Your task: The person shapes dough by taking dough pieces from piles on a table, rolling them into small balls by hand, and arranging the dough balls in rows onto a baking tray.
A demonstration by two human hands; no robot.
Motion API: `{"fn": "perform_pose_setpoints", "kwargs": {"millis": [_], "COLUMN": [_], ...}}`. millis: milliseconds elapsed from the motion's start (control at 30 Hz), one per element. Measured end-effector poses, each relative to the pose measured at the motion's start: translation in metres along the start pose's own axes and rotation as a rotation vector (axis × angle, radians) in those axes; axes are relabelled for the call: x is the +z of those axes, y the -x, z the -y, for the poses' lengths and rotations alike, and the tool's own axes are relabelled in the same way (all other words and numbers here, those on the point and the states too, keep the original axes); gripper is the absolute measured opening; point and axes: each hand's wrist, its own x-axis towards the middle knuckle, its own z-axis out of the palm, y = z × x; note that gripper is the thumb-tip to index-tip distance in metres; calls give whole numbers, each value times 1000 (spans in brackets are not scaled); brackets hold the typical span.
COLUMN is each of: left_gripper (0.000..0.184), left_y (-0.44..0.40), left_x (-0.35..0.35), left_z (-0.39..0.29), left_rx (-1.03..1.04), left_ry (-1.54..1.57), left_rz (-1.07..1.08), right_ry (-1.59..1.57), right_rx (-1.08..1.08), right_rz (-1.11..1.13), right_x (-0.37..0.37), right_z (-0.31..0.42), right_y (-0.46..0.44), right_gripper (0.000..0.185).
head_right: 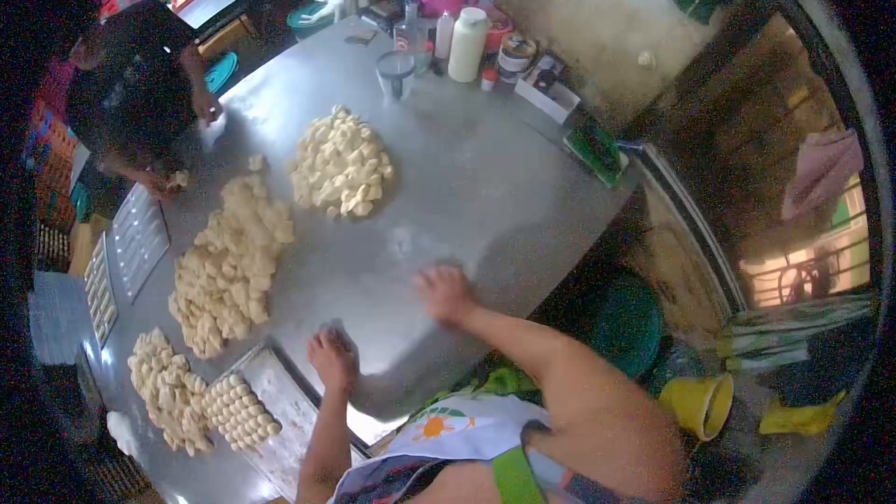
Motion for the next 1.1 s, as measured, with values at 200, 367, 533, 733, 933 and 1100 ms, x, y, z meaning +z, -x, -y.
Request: {"fn": "perform_pose_setpoints", "kwargs": {"millis": [200,367,533,733,933,1100], "left_gripper": [24,35,24,12,29,21], "left_y": [-39,52,-36,-26,4,-75], "left_x": [16,3,7,40,-9,22], "left_z": [-55,-11,9,-24,19,-7], "left_rx": [15,327,8,91,79,-44], "left_ry": [46,57,-65,57,1,-54], "left_rz": [156,-8,-80,60,77,-43], "right_ry": [-209,-169,-55,-454,-156,-306], "right_rx": [136,-355,-165,210,-294,62], "right_rz": [369,15,-127,166,22,153], "right_x": [-14,21,33,8,26,32], "right_z": [76,38,7,90,12,75], "right_y": [-67,51,-46,-59,-33,-100], "right_gripper": [25,25,30,34,28,27]}}
